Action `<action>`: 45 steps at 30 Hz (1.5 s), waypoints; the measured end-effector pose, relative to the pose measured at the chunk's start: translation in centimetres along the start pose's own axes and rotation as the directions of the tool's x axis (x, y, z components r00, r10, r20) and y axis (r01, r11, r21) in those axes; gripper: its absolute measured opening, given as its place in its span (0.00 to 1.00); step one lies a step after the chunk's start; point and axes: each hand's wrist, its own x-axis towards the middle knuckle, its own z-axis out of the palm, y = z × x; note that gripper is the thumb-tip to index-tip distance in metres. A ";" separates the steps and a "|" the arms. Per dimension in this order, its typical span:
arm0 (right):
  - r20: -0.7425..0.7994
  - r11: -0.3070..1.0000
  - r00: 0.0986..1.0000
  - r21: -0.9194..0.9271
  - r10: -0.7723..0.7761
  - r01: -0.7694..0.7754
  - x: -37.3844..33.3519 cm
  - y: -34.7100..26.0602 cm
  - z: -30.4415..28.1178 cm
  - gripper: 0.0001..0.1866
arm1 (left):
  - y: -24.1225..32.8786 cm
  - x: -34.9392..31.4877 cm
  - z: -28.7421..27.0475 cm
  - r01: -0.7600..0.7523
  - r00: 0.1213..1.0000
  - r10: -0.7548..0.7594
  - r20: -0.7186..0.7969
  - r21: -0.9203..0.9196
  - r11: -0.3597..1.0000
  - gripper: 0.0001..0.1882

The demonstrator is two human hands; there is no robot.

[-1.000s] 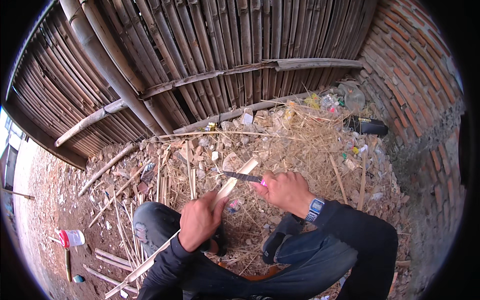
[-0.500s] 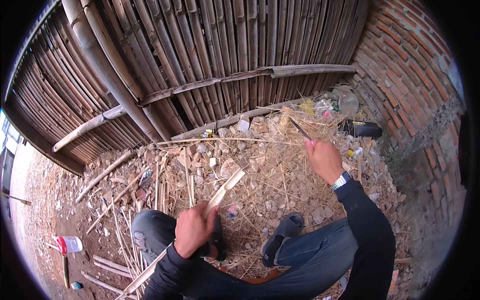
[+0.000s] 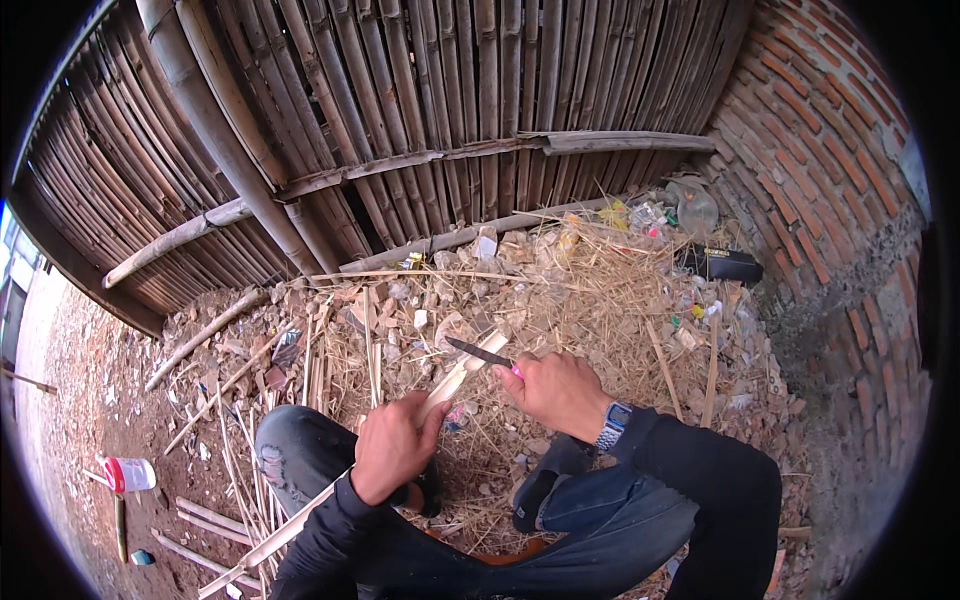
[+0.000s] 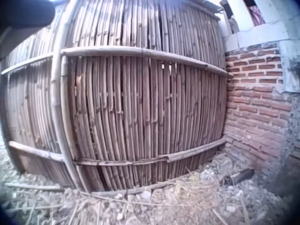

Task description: The person scrapes a thin strip of bamboo using a knife to remove rough outer layers and smooth the surface. The person repeatedly pulls the knife along the length of the bamboo strip while holding it by hand, creating shavings on the ground.

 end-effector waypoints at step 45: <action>-0.084 0.979 0.976 -0.027 0.199 -0.202 2.2 8.8 -1.2 0.34 | -0.5 -0.5 -2.4 0.023 0.999 -0.025 -0.027 -0.086 0.996 0.18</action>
